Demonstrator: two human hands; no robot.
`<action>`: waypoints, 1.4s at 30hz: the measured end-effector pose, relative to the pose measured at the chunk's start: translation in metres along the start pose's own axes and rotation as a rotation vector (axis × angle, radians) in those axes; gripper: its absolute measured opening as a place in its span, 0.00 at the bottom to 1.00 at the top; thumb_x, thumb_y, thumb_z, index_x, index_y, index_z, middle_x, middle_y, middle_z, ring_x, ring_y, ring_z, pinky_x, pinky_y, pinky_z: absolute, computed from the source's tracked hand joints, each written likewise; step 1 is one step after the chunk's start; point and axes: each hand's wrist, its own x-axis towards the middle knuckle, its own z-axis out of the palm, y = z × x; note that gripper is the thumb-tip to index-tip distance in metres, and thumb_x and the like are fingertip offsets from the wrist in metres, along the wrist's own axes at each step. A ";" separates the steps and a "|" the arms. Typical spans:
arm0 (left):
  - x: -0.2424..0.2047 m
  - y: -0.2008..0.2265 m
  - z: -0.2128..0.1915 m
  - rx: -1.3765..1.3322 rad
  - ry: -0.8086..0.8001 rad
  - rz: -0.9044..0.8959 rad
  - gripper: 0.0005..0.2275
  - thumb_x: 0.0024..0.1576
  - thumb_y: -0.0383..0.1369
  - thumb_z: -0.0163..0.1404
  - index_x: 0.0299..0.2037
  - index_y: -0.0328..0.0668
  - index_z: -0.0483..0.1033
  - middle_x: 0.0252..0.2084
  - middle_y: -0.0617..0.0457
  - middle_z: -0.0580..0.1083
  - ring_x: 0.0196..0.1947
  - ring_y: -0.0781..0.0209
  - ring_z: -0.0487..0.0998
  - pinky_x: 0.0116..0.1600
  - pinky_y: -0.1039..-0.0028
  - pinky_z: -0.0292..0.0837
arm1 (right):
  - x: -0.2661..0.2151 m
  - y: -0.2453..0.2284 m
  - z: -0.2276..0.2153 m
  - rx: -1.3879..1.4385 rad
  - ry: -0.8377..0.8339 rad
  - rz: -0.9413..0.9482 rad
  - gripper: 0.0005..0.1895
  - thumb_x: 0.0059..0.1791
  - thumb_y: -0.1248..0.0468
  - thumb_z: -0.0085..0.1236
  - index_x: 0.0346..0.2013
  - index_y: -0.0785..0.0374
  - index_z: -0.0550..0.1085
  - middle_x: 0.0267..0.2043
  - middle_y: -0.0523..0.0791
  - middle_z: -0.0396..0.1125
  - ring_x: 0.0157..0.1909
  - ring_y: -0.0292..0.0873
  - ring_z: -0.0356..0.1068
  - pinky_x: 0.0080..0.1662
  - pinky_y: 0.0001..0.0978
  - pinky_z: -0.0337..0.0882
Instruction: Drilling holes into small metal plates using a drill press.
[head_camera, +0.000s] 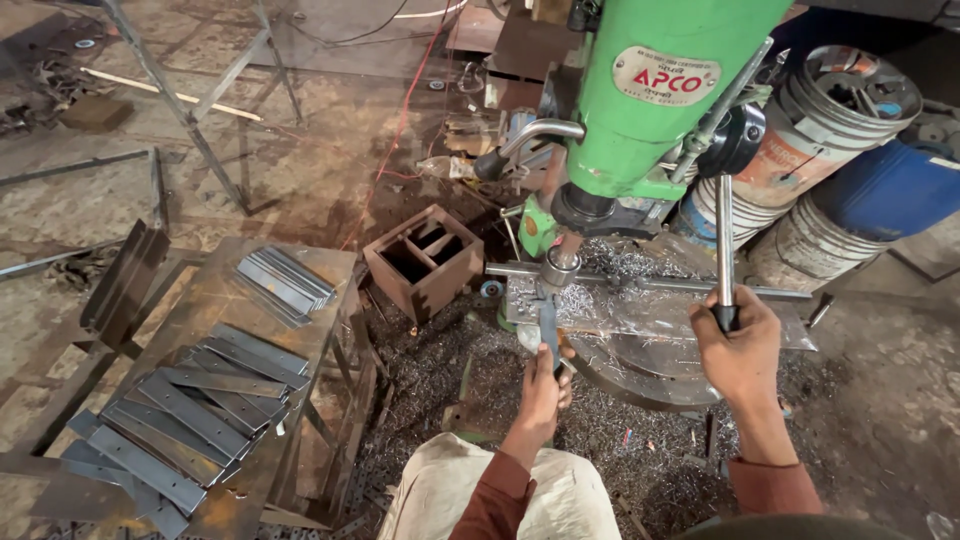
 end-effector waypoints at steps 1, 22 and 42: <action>0.001 -0.002 -0.001 0.001 0.000 0.000 0.21 0.69 0.49 0.30 0.47 0.43 0.71 0.22 0.64 0.58 0.18 0.75 0.54 0.22 0.81 0.52 | 0.000 -0.001 0.000 0.001 0.001 0.000 0.04 0.50 0.70 0.55 0.34 0.62 0.68 0.18 0.35 0.56 0.19 0.28 0.51 0.24 0.25 0.47; 0.010 -0.014 -0.009 -0.049 -0.012 0.035 0.20 0.68 0.53 0.34 0.42 0.44 0.66 0.21 0.63 0.58 0.17 0.74 0.55 0.22 0.80 0.52 | -0.002 -0.009 0.003 -0.034 0.029 0.003 0.04 0.50 0.69 0.55 0.33 0.64 0.68 0.19 0.35 0.55 0.20 0.28 0.51 0.25 0.25 0.49; 0.016 -0.022 -0.014 -0.049 -0.009 0.053 0.18 0.68 0.51 0.34 0.41 0.45 0.66 0.21 0.63 0.60 0.16 0.74 0.55 0.20 0.80 0.51 | -0.001 0.007 0.006 0.037 0.031 -0.013 0.03 0.49 0.71 0.54 0.34 0.64 0.68 0.20 0.35 0.57 0.22 0.26 0.52 0.25 0.23 0.49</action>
